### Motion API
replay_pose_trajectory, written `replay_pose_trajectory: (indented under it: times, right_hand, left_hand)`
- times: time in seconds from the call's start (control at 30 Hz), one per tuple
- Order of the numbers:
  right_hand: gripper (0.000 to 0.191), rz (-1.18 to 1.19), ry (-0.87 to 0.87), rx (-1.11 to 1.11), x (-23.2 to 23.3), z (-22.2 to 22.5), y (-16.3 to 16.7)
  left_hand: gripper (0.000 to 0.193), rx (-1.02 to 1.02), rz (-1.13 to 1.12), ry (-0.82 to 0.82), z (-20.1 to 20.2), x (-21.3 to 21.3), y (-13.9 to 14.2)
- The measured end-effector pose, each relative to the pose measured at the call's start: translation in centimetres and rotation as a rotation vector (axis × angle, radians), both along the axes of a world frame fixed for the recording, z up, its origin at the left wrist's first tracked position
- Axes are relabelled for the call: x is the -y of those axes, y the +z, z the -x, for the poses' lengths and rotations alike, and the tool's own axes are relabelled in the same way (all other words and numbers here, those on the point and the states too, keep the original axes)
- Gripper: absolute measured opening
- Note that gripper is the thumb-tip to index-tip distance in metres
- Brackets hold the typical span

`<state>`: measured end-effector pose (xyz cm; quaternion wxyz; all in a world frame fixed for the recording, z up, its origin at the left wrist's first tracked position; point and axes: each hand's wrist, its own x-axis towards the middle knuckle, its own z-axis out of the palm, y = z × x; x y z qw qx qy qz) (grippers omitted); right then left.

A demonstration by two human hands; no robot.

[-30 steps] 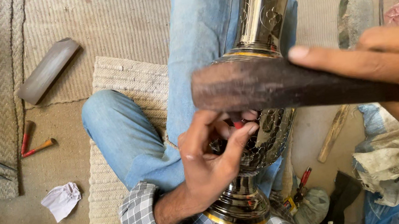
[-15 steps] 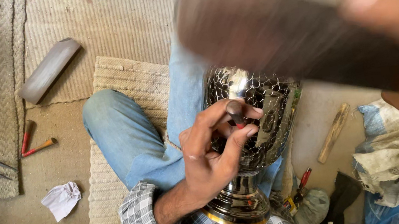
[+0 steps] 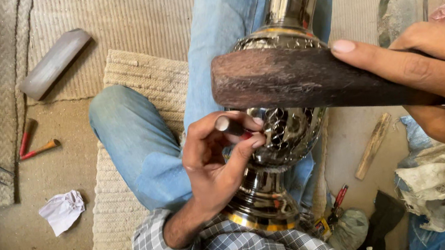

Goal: The person sits on the workshop floor with a brass vase held between their legs and engraves a pattern into its surface. They hold a punch against the metal with one hand and repeatedly strike it with a wooden mallet held in the other hand, repositioning the punch to work across the vase body.

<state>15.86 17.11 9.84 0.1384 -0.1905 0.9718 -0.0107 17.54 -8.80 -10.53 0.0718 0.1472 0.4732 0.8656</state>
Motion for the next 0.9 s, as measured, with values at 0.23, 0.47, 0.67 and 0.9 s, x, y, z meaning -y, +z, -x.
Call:
replay_pose_trajectory:
  times: [0.23, 0.47, 0.67, 0.9]
  right_hand:
    - [0.08, 0.043, 0.027, -0.093, -0.2, -1.1, -0.1]
    - [0.082, 0.11, -0.003, -0.107, 1.8, 0.8, 1.7]
    - [0.084, 0.095, 0.13, -0.113, 2.5, 0.9, 1.6]
    - [0.086, -0.215, 0.04, 0.054, 2.1, 1.7, 2.1]
  left_hand:
    - [0.039, -0.242, -0.05, -0.103, 2.2, -0.3, -0.8]
    - [0.033, -0.295, 0.01, -0.093, 2.6, -0.3, -0.3]
    - [0.038, -0.21, -0.072, -0.032, 1.1, -0.9, -0.6]
    - [0.046, -0.093, -0.077, 0.021, 0.5, -1.5, -1.4]
